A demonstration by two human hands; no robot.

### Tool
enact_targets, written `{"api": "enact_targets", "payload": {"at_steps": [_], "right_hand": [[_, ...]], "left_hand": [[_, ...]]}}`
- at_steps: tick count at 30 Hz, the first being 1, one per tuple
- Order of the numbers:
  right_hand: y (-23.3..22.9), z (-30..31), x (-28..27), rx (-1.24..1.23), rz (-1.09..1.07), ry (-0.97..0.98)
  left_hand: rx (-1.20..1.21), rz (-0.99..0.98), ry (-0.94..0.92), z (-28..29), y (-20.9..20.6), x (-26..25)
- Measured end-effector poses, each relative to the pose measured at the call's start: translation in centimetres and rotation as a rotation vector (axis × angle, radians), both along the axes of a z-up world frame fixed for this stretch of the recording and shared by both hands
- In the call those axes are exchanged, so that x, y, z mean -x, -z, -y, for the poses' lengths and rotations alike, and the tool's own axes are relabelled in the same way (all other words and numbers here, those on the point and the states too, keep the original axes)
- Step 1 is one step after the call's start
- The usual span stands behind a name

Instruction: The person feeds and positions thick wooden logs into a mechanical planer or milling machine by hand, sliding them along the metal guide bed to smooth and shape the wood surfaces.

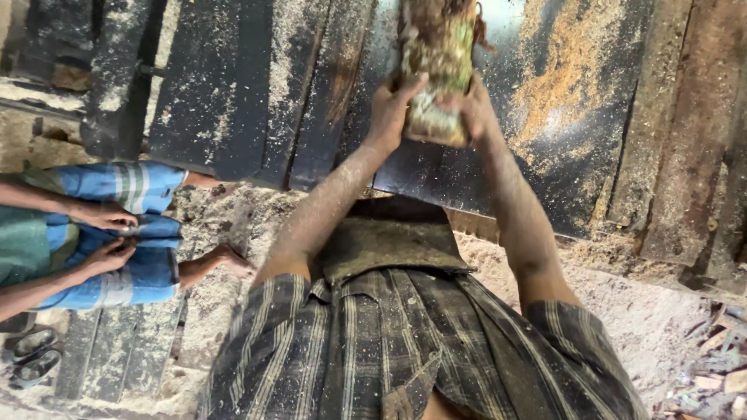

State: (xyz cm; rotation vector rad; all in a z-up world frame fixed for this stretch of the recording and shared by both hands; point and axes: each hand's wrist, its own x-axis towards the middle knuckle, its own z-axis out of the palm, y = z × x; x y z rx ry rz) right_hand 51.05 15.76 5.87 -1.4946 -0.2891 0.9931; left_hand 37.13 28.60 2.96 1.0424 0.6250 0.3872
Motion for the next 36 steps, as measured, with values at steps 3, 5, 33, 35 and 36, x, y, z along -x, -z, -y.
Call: {"api": "enact_targets", "payload": {"at_steps": [3, 5, 33, 35, 36], "right_hand": [[2.7, -1.8, -5.0, 0.080, 0.071, 0.036], [4.6, -3.8, -9.8, 0.035, 0.155, -0.016], [8.3, 19.4, -4.2, -0.010, 0.220, 0.334], [8.1, 18.8, -0.1, 0.197, 0.038, 0.286], [8.1, 19.3, 3.1, 0.022, 0.148, 0.178]], "left_hand": [[-0.074, 0.088, -0.124, 1.7, 2.7, 2.5], [-0.154, 0.127, -0.171, 2.6, 4.8, 5.3], [-0.098, -0.315, 0.178, 10.4, -1.2, 7.6], [0.068, -0.303, 0.302, 16.2, -3.1, 9.1], [0.078, -0.279, 0.277, 18.9, -4.0, 10.9]]}}
